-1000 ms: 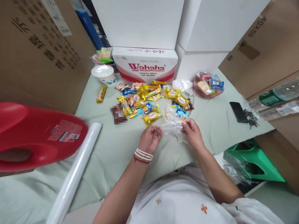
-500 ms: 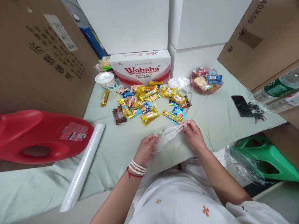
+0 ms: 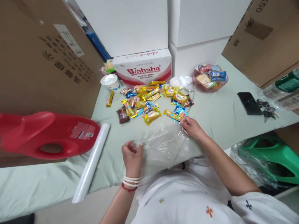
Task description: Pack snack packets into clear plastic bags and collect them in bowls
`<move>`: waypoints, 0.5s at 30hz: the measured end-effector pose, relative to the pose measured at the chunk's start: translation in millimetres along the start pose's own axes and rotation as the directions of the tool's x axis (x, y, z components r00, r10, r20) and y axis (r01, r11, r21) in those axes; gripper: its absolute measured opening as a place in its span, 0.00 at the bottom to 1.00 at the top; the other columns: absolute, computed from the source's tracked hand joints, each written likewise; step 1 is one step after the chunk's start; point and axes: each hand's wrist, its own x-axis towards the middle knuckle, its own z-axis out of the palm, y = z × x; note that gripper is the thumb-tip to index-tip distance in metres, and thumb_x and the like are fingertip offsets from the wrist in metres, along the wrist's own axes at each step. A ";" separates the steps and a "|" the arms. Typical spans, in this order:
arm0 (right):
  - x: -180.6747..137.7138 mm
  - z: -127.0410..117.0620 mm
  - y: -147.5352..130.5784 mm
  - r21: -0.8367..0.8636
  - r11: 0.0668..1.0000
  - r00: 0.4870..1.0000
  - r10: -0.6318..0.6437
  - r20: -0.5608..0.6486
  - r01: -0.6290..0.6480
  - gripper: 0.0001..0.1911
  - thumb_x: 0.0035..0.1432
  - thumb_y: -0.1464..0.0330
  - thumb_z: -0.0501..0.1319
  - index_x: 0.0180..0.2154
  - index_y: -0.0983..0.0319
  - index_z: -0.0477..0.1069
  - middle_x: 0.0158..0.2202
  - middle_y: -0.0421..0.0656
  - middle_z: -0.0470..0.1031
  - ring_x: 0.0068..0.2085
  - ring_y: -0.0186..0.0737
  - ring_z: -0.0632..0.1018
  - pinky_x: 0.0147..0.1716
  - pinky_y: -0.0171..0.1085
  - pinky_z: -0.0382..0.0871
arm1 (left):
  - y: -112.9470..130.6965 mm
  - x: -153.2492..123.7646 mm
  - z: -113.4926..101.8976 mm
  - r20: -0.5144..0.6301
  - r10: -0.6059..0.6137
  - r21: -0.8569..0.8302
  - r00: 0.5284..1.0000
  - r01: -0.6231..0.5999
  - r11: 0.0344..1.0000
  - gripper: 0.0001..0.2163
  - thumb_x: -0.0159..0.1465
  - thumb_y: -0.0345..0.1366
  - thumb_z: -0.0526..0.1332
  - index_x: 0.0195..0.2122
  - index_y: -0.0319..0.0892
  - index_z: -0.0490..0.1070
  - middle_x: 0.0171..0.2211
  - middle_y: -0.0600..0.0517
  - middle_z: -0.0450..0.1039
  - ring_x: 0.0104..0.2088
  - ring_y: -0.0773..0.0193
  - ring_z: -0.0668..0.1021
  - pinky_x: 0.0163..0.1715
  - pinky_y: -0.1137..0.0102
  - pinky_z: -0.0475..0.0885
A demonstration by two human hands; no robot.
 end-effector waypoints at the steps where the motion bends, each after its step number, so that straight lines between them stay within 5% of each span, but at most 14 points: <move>1: 5.9 3.3 1.5 -0.045 0.999 1.000 -0.015 -0.003 0.015 0.09 0.56 0.60 0.61 0.33 0.59 0.65 0.19 0.31 0.68 0.16 0.29 0.63 0.17 0.30 0.55 | -5.6 -0.5 -0.5 -0.105 0.155 0.138 0.982 -0.140 0.980 0.24 0.56 0.47 0.69 0.49 0.41 0.68 0.43 0.45 0.71 0.43 0.53 0.75 0.43 0.57 0.73; 3: 12.7 8.0 2.1 -0.111 0.993 0.999 -0.039 0.004 0.039 0.08 0.56 0.62 0.60 0.33 0.59 0.66 0.20 0.32 0.69 0.17 0.30 0.65 0.19 0.31 0.57 | -11.0 -3.6 -1.6 -0.108 0.451 0.342 0.886 -0.393 0.854 0.20 0.60 0.44 0.67 0.50 0.41 0.70 0.49 0.39 0.73 0.54 0.45 0.73 0.55 0.48 0.67; 5: 13.1 8.3 0.5 -0.149 0.988 0.999 -0.045 0.005 0.046 0.07 0.56 0.62 0.60 0.34 0.59 0.67 0.20 0.32 0.69 0.17 0.31 0.65 0.21 0.32 0.58 | -10.6 -6.2 -1.0 0.160 0.612 0.379 0.774 -0.621 0.686 0.10 0.65 0.40 0.63 0.46 0.44 0.74 0.47 0.40 0.77 0.57 0.45 0.74 0.62 0.46 0.60; 8: 5.8 -1.7 1.1 -0.206 0.978 0.998 -0.051 -0.033 0.043 0.09 0.58 0.60 0.60 0.35 0.59 0.68 0.20 0.33 0.70 0.18 0.32 0.65 0.21 0.33 0.59 | -8.0 -3.3 3.7 0.560 0.548 0.299 0.621 -0.769 0.565 0.13 0.70 0.40 0.57 0.52 0.47 0.75 0.55 0.41 0.78 0.61 0.45 0.73 0.67 0.39 0.48; 12: -7.4 -33.8 14.6 -0.365 0.931 0.996 -0.046 -0.078 0.015 0.12 0.61 0.58 0.58 0.36 0.59 0.70 0.23 0.36 0.72 0.20 0.35 0.67 0.24 0.35 0.60 | -10.5 10.9 6.8 0.672 0.386 0.361 0.632 -0.735 0.574 0.27 0.70 0.49 0.57 0.68 0.47 0.63 0.71 0.37 0.61 0.70 0.39 0.62 0.65 0.29 0.39; 15: -12.4 -55.5 14.3 -0.642 0.766 0.990 -0.111 -0.086 0.029 0.11 0.61 0.61 0.57 0.34 0.59 0.73 0.26 0.40 0.75 0.26 0.39 0.72 0.28 0.37 0.62 | -13.1 19.6 3.4 0.730 0.338 0.352 0.594 -0.750 0.560 0.35 0.66 0.54 0.60 0.72 0.47 0.58 0.74 0.38 0.53 0.73 0.35 0.56 0.64 0.26 0.38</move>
